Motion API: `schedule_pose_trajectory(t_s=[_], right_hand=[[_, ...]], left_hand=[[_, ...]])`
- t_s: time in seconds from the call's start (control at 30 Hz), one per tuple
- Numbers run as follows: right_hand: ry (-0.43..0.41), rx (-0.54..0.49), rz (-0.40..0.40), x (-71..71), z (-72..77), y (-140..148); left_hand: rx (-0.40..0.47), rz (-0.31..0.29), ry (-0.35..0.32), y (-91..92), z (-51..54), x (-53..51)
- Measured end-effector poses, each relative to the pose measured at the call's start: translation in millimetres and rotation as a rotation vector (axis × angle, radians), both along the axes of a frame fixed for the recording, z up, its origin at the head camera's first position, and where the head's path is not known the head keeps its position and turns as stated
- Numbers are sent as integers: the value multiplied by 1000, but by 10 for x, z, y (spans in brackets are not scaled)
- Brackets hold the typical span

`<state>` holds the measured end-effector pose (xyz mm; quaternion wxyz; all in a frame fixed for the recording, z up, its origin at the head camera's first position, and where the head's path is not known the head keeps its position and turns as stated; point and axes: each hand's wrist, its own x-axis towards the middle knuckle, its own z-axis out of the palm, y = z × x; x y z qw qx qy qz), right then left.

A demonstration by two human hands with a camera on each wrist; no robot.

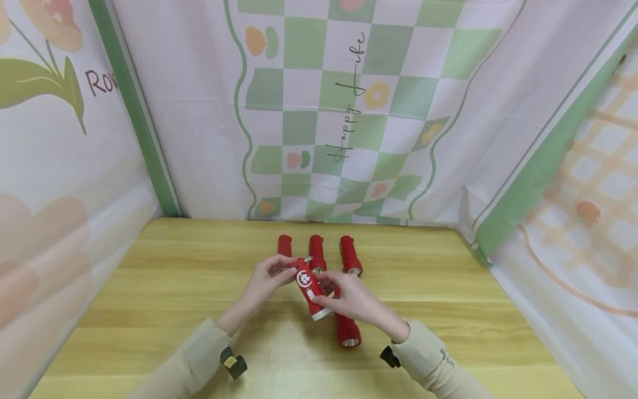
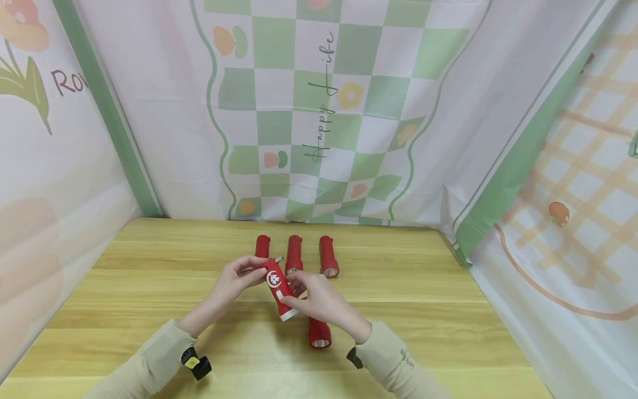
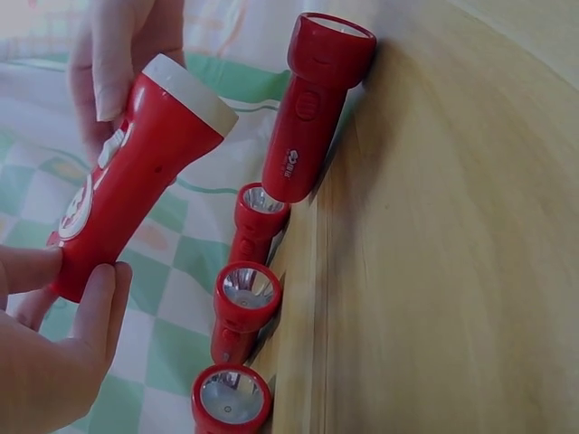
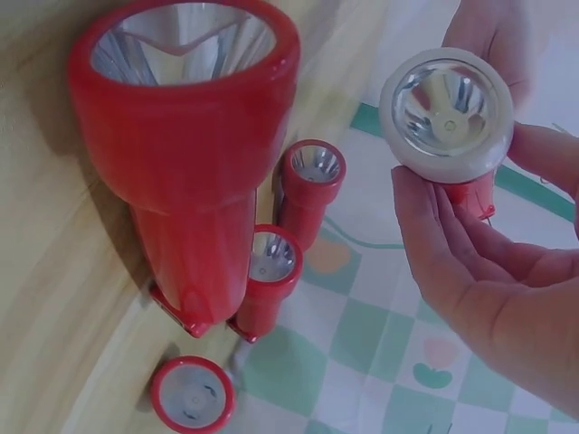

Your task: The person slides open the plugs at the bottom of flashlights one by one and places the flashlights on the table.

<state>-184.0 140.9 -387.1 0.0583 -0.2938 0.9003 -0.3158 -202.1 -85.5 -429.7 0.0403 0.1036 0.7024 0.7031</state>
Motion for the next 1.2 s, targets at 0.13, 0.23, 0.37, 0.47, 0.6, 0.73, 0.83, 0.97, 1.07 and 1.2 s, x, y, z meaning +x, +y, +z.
schedule_pose_trajectory(t_s=[0.13, 0.23, 0.37, 0.47, 0.6, 0.73, 0.83, 0.97, 1.07, 1.2], right_hand=[[-38, -21, 37, 3, -10, 16], [-80, -43, 67, 9, -4, 28], [-125, -59, 101, 14, 4, 30], [-158, -76, 117, 13, 4, 26], [-195, -88, 125, 10, -3, 27], [-229, -95, 130, 13, -13, 22], [-242, -107, 135, 20, -18, 18], [-240, -117, 144, 27, -23, 20], [-251, -124, 145, 30, -30, 22], [-264, -129, 140, 37, -49, 13]], left_hand=[[7, 16, -12, -4, -11, -1], [14, 26, -26, -6, -19, -5], [23, 29, -43, -17, -33, -7], [28, 30, -47, -27, -41, -4], [25, 35, -51, -35, -46, -3], [29, 39, -64, -35, -45, -3], [31, 41, -73, -34, -45, 1], [23, 41, -78, -38, -48, 3], [21, 31, -82, -38, -50, 5], [6, 15, -82, -47, -46, 14]])
